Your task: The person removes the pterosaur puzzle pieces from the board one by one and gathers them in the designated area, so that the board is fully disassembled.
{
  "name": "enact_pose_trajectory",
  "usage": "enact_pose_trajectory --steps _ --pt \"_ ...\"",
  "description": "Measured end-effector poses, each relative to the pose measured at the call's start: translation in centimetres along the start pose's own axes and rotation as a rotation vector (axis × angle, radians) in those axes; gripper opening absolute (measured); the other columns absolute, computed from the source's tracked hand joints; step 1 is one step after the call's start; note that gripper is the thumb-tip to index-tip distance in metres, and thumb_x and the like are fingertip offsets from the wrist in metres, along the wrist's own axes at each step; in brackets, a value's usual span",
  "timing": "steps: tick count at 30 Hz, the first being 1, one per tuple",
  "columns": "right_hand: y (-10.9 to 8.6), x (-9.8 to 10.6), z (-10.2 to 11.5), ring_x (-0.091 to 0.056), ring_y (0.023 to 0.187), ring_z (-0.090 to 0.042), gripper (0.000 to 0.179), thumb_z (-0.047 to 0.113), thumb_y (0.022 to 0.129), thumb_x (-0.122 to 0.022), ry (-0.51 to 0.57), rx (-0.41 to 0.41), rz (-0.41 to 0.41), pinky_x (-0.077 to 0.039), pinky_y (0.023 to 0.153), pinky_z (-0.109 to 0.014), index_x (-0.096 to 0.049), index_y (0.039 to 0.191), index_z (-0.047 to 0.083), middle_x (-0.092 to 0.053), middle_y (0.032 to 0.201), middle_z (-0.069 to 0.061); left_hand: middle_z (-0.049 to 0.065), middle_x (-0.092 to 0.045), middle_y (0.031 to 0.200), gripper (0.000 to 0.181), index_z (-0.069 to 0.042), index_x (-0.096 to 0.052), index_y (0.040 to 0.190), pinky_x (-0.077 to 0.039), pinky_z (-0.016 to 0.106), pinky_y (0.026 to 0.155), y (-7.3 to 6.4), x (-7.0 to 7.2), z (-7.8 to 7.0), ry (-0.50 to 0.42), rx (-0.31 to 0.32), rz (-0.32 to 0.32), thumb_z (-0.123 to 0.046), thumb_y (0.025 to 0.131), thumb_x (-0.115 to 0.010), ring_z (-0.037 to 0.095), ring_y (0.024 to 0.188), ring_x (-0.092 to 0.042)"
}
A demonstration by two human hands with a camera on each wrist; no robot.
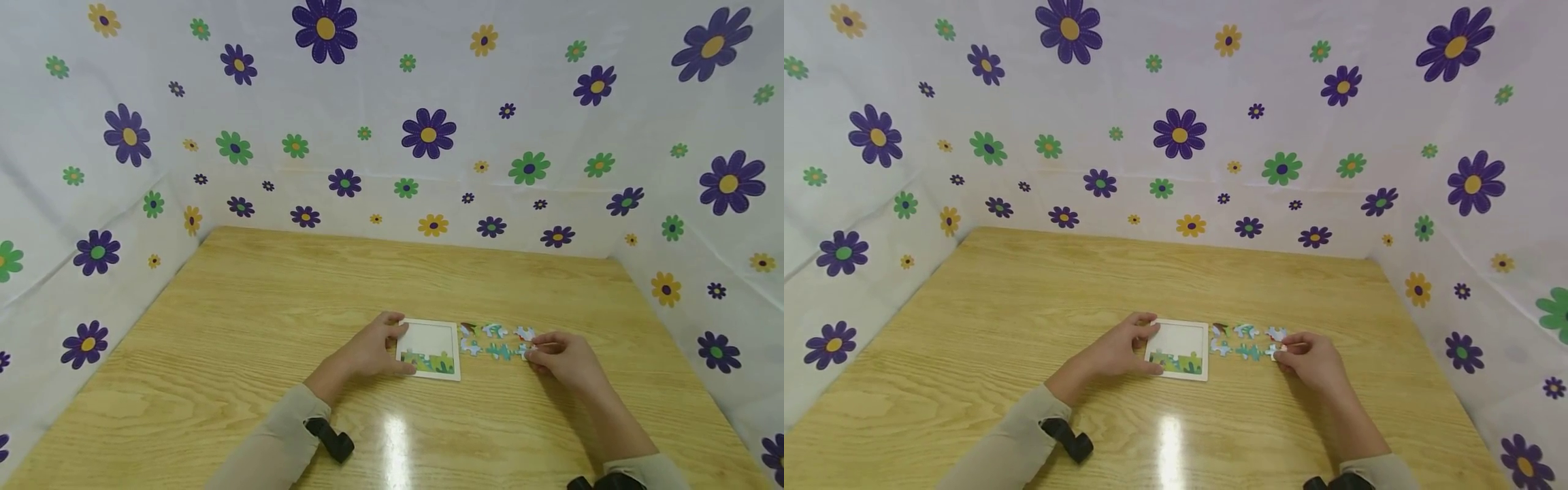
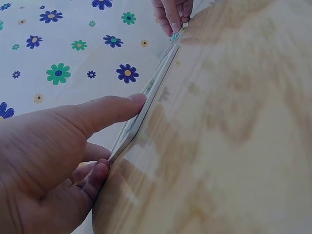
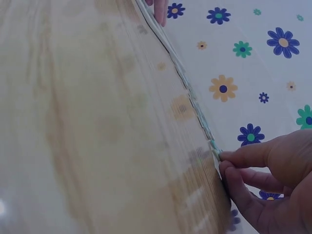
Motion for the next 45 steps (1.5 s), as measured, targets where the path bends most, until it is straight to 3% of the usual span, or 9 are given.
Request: enact_pose_trajectory --steps 4,11,21,26,31,45 --pt "0.1 0.4 0.3 -0.068 0.078 -0.011 0.034 0.017 0.094 -0.07 -0.057 0.002 -0.026 -0.057 0.068 -0.025 -0.065 0.116 -0.008 -0.072 0.096 -0.012 0.006 -0.027 0.162 0.09 -0.002 -0.042 0.151 -0.047 0.043 0.103 0.1 0.2 0.1 -0.016 0.006 -0.007 -0.034 0.08 -0.086 0.032 0.13 -0.051" --pt "0.2 0.4 0.6 -0.068 0.076 -0.008 0.03 0.013 0.094 -0.069 -0.034 0.01 -0.038 -0.057 0.067 -0.024 -0.067 0.113 -0.011 -0.074 0.094 -0.01 0.006 -0.027 0.161 0.088 -0.002 -0.043 0.15 -0.047 0.044 0.103 0.0 0.4 -0.2 -0.017 0.012 -0.006 -0.032 0.08 -0.086 0.032 0.13 -0.051" --pt "-0.3 -0.3 1.1 -0.066 0.075 -0.008 0.04 0.017 0.09 -0.075 -0.029 0.018 -0.044 -0.056 0.067 -0.023 -0.067 0.119 -0.009 -0.072 0.093 -0.009 0.007 -0.027 0.161 0.088 -0.001 -0.042 0.15 -0.047 0.044 0.104 -0.1 0.3 -0.1 -0.031 0.019 -0.001 -0.03 0.08 -0.086 0.033 0.13 -0.05" --pt "-0.1 -1.1 1.6 -0.066 0.084 -0.008 0.048 0.022 0.09 -0.076 0.011 0.009 -0.005 -0.058 0.074 -0.024 -0.064 0.128 -0.006 -0.07 0.107 -0.014 0.006 -0.027 0.161 0.088 -0.002 -0.043 0.15 -0.047 0.044 0.104 0.0 0.3 0.0 -0.024 0.016 -0.007 -0.032 0.08 -0.086 0.032 0.13 -0.05" --pt "-0.1 -2.4 2.2 -0.068 0.091 -0.009 0.053 0.021 0.093 -0.074 0.122 0.023 0.084 -0.058 0.082 -0.025 -0.058 0.135 -0.005 -0.064 0.118 -0.017 0.005 -0.028 0.161 0.088 -0.003 -0.043 0.15 -0.046 0.044 0.105 0.1 0.3 0.1 -0.021 0.019 -0.01 -0.033 0.079 -0.087 0.032 0.131 -0.05" --pt "0.3 -6.1 4.7 -0.07 0.09 -0.014 0.052 0.018 0.089 -0.077 0.206 0.063 0.166 -0.059 0.081 -0.026 -0.059 0.132 -0.006 -0.064 0.107 -0.013 0.005 -0.028 0.161 0.089 -0.003 -0.044 0.15 -0.046 0.043 0.103 0.0 0.2 0.3 -0.021 0.016 0.003 -0.033 0.079 -0.087 0.03 0.128 -0.05"
Point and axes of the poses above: each hand's wrist, its own y-axis towards the middle knuckle, its own x-axis out of the back of the hand, z = x × y, the point moved 10 cm from there along y, towards the middle knuckle
